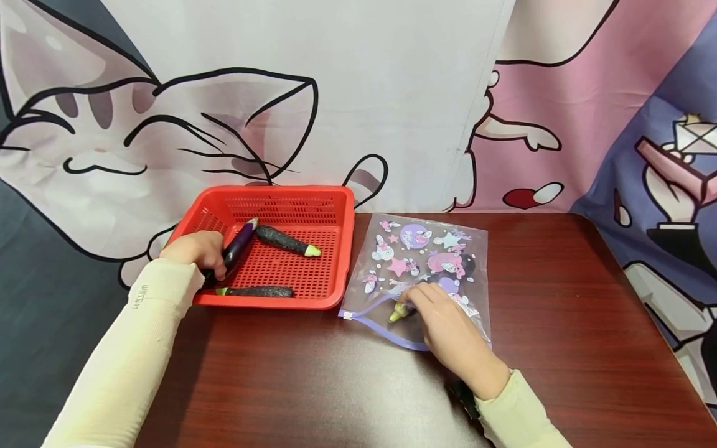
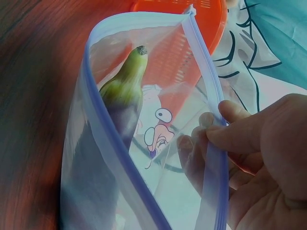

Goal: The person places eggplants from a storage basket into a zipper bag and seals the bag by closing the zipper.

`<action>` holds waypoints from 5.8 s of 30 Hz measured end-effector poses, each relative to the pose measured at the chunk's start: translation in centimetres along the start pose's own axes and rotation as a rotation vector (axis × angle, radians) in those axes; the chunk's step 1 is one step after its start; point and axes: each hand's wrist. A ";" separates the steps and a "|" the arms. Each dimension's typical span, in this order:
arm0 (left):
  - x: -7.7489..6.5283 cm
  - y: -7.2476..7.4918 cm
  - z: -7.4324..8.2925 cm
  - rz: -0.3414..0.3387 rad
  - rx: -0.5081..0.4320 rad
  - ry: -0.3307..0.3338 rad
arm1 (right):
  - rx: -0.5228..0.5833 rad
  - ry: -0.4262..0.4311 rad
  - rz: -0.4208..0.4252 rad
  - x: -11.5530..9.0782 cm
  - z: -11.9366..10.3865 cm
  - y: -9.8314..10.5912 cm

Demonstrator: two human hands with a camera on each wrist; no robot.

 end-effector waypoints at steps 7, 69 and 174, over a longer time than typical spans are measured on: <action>-0.6 0.1 0.5 0.021 0.033 -0.050 | 0.002 -0.001 0.002 0.0 0.0 0.0; -11.0 -4.4 7.7 0.453 -0.015 -0.327 | -0.001 -0.010 -0.030 0.0 0.2 -0.1; -12.2 -15.8 13.5 0.222 0.032 -0.699 | -0.041 -0.064 -0.018 -0.1 0.1 0.1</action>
Point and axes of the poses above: each hand's wrist, its own x-axis towards the middle knuckle, its own y-axis out of the back of the hand, z = x × y, and after that the axes turned 14 degrees about -x, right-handed
